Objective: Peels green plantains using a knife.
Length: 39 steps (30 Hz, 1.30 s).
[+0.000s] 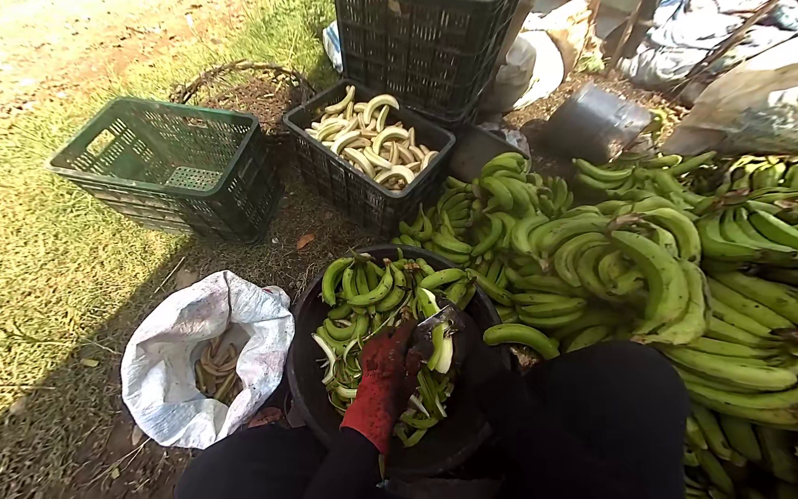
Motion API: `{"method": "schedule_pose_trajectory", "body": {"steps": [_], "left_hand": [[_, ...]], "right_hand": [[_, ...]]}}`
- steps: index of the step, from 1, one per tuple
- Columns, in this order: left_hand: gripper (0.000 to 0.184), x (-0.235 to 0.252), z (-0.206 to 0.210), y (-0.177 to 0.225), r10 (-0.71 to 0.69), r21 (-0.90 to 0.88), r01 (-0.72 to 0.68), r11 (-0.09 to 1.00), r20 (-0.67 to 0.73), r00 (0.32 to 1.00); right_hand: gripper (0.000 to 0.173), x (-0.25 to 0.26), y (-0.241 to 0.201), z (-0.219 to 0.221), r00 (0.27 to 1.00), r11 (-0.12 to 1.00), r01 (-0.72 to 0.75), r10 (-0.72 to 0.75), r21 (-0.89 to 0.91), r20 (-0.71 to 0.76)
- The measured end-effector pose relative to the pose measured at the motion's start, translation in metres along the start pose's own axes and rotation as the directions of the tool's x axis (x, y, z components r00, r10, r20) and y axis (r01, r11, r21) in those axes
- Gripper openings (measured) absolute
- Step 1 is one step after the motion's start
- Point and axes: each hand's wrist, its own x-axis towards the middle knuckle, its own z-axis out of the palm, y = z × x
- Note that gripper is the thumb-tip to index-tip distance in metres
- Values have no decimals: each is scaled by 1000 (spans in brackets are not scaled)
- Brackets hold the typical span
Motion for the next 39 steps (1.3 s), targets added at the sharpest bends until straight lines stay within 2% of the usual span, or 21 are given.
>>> {"method": "schedule_pose_trajectory", "body": {"steps": [2,4,6,8,10,11,13,14,16,18,20,21,23,25,27,30,32,34,37,39], "left_hand": [[42,8,-2,-2,-157,-13,157,987,36,987],[42,20,-5,-10,-284,-70,288,955,66,957],[43,28,-4,-23,-344,-153,351,924,72,936],[46,29,-5,-30,-342,-225,344,911,51,938],[47,24,-2,-30,-280,-245,279,929,31,960],[47,20,1,-27,-233,-241,238,941,46,971],[47,7,3,-16,-128,-210,152,966,122,984],[46,1,4,-11,-71,-182,99,978,154,986],[44,-10,8,-5,69,-143,-44,989,169,983],[45,-15,12,-5,185,-109,-172,979,118,976],[46,-13,11,-6,195,-50,-191,980,85,977],[47,-10,10,-7,160,-13,-159,987,76,984],[48,-1,6,-7,2,33,-5,999,71,997],[44,11,4,-13,-143,20,143,990,-7,990],[42,20,-1,-25,-230,-45,228,973,-28,973],[44,23,-10,-38,-266,-92,266,960,16,964],[43,19,-13,-38,-300,-164,293,942,-18,954],[44,16,-21,-33,-361,-330,330,884,-33,932],[44,11,-42,-28,-462,-641,317,699,-67,884],[44,5,-62,-29,-513,-783,231,577,-127,849]], "right_hand": [[39,-12,12,5,992,966,124,-118,-226,38],[46,-25,19,6,985,916,159,-123,-368,120],[50,-37,25,1,968,854,206,-106,-478,228],[51,-40,29,-10,949,847,212,-59,-488,310],[50,-32,31,-24,960,939,94,4,-331,281],[47,-26,30,-29,974,985,-29,66,-171,217],[41,-5,25,-41,969,958,-224,199,179,149],[40,5,21,-46,967,928,-250,221,276,130],[43,19,9,-51,953,868,-299,256,396,160],[51,23,-4,-52,918,827,-386,303,409,255],[51,23,-9,-44,917,846,-387,310,367,253],[48,20,-8,-38,935,884,-338,275,323,223],[40,6,3,-28,975,962,-182,149,203,168],[39,-10,11,-19,977,997,-76,75,-5,198],[45,-21,15,-20,951,992,-69,98,-108,294],[50,-27,21,-37,913,969,-33,128,-244,388],[48,-27,26,-47,921,967,-131,200,-219,334],[44,-25,41,-56,907,939,-311,339,-145,251],[40,-46,59,-52,837,823,-524,545,-217,45],[36,-52,93,-68,796,760,-568,604,-316,25]]}}
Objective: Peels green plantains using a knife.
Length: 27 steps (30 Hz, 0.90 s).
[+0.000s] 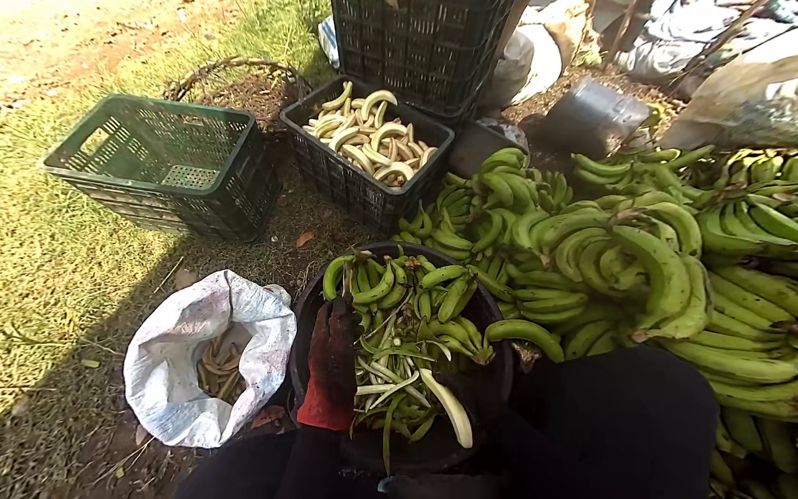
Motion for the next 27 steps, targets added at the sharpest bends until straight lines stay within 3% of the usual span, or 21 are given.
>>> {"method": "schedule_pose_trajectory", "body": {"steps": [2,4,7,9,12,13,15,18,23,27], "left_hand": [[44,-1,-17,15,48,-130,-58,990,-82,996],[44,0,-30,24,62,-169,-87,982,-145,987],[46,0,-36,30,51,-214,-88,973,-172,984],[45,-1,-34,29,37,-225,-73,972,-160,986],[43,0,-31,28,19,-247,-51,968,-128,992],[43,0,-30,30,16,-251,-47,967,-126,992],[43,2,-28,33,17,-260,-49,964,-122,992],[45,3,-27,35,35,-266,-59,962,-96,995],[50,3,-23,32,46,-308,-58,950,-47,998],[46,7,-17,26,77,-226,-77,971,-8,997]], "right_hand": [[39,22,25,-15,999,994,-48,48,-99,-5],[41,23,12,-13,997,993,-46,39,-112,-69],[43,18,-79,0,981,997,78,-79,-12,-176],[41,17,-166,7,949,952,280,-255,123,-187],[36,-23,-286,28,872,700,457,-475,549,-120],[37,-40,-313,35,848,634,465,-520,618,-103],[43,-66,-340,40,830,618,480,-550,623,-94],[46,-65,-325,19,831,671,502,-549,546,-89],[42,-13,-238,-59,885,764,464,-413,449,-213],[41,-14,-182,-83,914,899,382,-334,214,-229]]}}
